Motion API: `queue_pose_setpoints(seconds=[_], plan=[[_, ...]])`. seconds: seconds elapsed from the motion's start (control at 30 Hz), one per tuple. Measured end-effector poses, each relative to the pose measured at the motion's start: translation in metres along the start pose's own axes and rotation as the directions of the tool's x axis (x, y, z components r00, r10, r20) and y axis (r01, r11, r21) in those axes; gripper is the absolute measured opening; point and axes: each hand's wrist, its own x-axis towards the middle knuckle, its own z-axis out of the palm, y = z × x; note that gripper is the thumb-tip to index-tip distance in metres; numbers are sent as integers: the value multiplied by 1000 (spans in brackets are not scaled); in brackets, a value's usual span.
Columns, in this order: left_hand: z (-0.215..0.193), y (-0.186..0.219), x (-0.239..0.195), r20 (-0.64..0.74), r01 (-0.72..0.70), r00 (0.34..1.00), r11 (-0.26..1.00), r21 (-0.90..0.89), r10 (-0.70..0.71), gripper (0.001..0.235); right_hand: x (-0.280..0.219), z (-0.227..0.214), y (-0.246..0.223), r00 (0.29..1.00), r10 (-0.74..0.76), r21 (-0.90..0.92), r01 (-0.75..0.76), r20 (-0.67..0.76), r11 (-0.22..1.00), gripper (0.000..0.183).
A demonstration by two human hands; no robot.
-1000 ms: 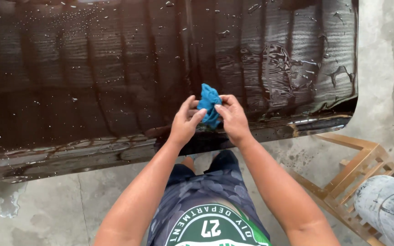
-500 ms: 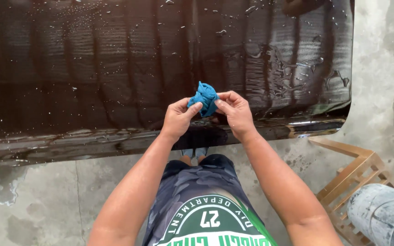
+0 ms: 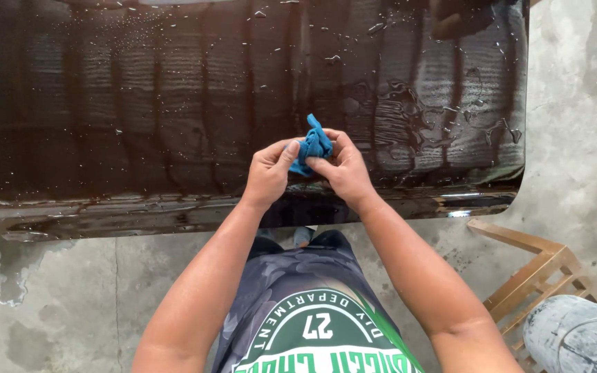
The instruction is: Sanding and cleaning a car hood component with water and a sanding block.
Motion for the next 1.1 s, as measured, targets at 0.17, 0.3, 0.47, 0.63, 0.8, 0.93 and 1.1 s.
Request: queue_pose_setpoints(seconds=[0.17, 0.3, 0.47, 0.63, 0.8, 0.93, 1.1], plan=[[-17, 20, 5, -53, -1, 999, 1000, 3, 1, 33, 16, -20, 29, 999, -12, -129, 5, -53, 992, 25], [-39, 35, 7, -145, 76, 985, 993, -87, -89, 35, 25, -14, 43, 990, -74, -145, 57, -116, 988, 15], [-75, 24, 17, -101, 88, 987, 944, -317, -125, 42, 28, 53, 8, 990, 86, 147, -70, -108, 987, 16], [-93, 27, 28, -75, 262, 957, 944, -200, -282, 54, 64, 72, 38, 990, 23, 253, 13, -141, 967, 17], [-132, 44, 34, -31, 165, 984, 962, -218, -176, 67, 69, 81, 41, 940, 55, 138, -8, -338, 990, 22], [-145, 59, 31, 39, 141, 990, 977, -159, -136, 63, 61, 91, 50, 948, 50, -53, -70, -315, 996, 36], [-164, 78, 38, -35, 85, 996, 996, -40, -86, 23, 65, 69, 77, 948, 11, -186, -74, -318, 980, 38]])
